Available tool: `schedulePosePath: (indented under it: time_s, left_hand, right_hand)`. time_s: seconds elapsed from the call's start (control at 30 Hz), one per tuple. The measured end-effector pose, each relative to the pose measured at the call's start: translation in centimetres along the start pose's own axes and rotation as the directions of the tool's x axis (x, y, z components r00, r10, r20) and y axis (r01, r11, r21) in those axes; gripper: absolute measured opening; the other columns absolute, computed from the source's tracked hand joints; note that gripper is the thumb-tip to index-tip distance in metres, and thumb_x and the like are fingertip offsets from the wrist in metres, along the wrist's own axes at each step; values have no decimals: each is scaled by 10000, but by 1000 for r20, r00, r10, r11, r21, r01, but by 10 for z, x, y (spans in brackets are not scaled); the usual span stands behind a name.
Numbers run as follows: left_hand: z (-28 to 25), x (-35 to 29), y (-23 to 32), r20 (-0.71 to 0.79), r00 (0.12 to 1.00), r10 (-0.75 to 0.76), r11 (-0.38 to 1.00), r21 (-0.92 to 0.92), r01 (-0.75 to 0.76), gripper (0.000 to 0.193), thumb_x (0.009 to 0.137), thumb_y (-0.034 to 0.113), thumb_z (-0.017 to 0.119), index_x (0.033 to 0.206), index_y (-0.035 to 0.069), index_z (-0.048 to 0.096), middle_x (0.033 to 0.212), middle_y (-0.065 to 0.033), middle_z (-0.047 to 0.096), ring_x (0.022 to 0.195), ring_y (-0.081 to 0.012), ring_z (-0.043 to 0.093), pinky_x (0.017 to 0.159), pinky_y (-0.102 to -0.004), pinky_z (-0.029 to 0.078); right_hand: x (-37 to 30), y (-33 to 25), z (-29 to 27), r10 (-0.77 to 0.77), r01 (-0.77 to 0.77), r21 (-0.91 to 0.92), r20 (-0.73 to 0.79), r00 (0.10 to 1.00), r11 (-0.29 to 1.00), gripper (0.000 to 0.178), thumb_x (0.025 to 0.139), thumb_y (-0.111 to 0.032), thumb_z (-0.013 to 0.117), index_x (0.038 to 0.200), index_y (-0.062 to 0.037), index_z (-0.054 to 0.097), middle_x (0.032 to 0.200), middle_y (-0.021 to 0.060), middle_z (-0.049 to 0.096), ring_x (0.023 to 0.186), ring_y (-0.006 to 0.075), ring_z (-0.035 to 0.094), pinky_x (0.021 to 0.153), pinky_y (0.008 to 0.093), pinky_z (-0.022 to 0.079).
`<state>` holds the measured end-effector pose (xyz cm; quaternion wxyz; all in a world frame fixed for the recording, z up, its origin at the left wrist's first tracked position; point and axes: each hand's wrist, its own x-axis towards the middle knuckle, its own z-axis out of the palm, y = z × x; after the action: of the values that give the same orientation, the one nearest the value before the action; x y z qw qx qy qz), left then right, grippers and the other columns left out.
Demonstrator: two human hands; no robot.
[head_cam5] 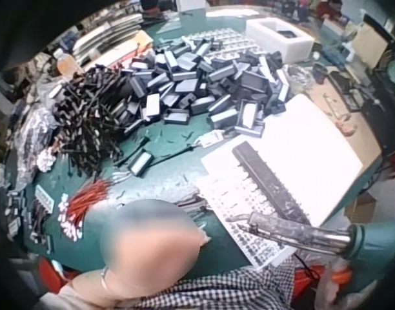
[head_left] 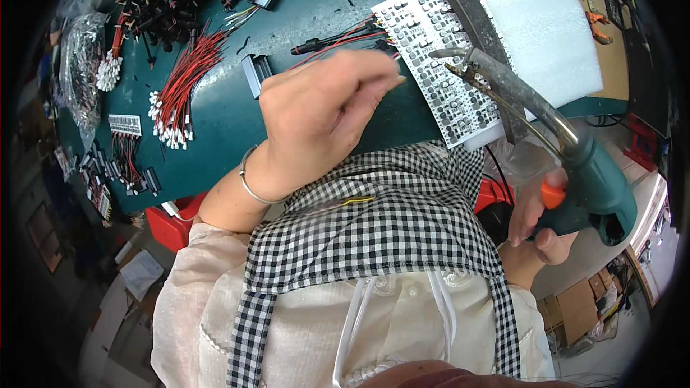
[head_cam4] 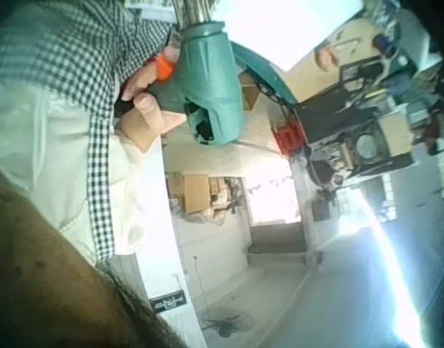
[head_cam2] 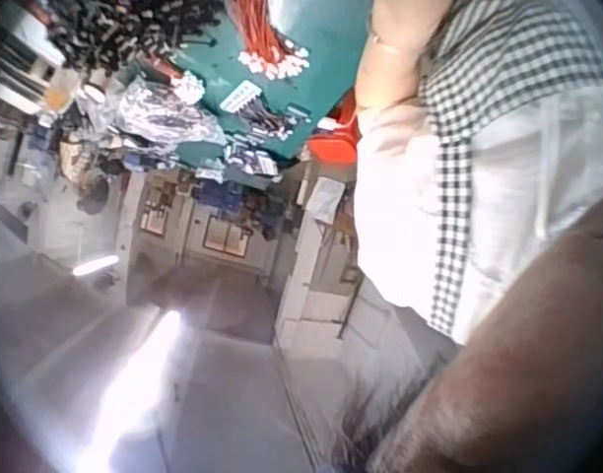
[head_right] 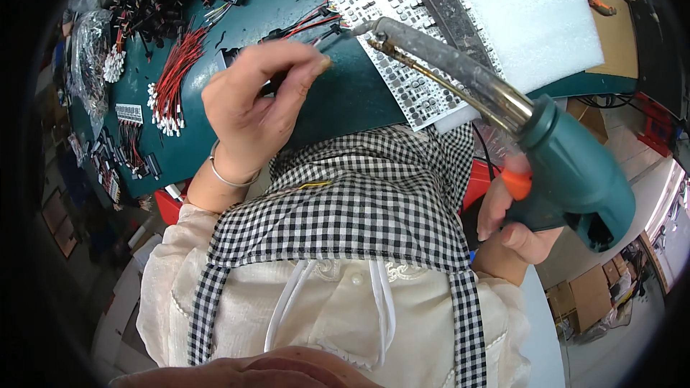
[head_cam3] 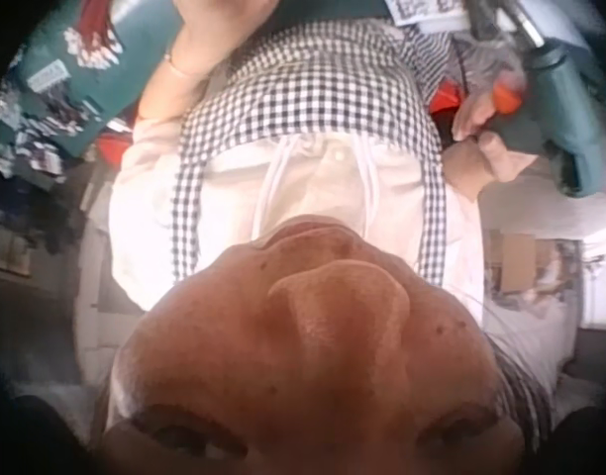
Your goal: The person uses a soldering iron to attach red and black wires to a white circuit board. They repeatedly pick up small wire assemblies, position them on the board, and apply heat to secure the connections. The person works methodically, handling each wire individually and placing the finished units on the table.
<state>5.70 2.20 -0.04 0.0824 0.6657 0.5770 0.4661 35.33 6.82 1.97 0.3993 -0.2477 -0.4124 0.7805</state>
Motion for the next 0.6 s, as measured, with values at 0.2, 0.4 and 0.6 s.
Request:
schedulePosePath:
  time_s: [0.2,0.4,0.6]
  left_hand:
    - [0,0,4,-25,1000,-9,997,81,11,190,710,-34,757,853,-5,635,788,-95,686,626,-144,661,546,-216,501]
    - [3,-7,-3,-27,998,59,989,137,-55,171,715,-23,749,842,18,642,764,-93,691,620,-170,665,544,-232,510]
    - [3,-7,-8,-18,989,145,975,175,-139,178,712,-18,751,846,22,641,766,-82,691,608,-159,663,534,-230,508]
  right_hand:
    - [0,0,-1,-10,10,-2,35,999,1000,702,702,-89,724,1238,174,353,577,89,473,408,169,472,366,248,435]
    - [3,1,-3,-5,6,-13,121,993,1000,701,714,-78,707,1259,170,341,555,92,477,404,168,465,380,251,438]
    - [6,0,0,4,10,-103,135,991,995,638,772,-131,711,1225,123,340,584,58,487,375,137,466,325,218,413]
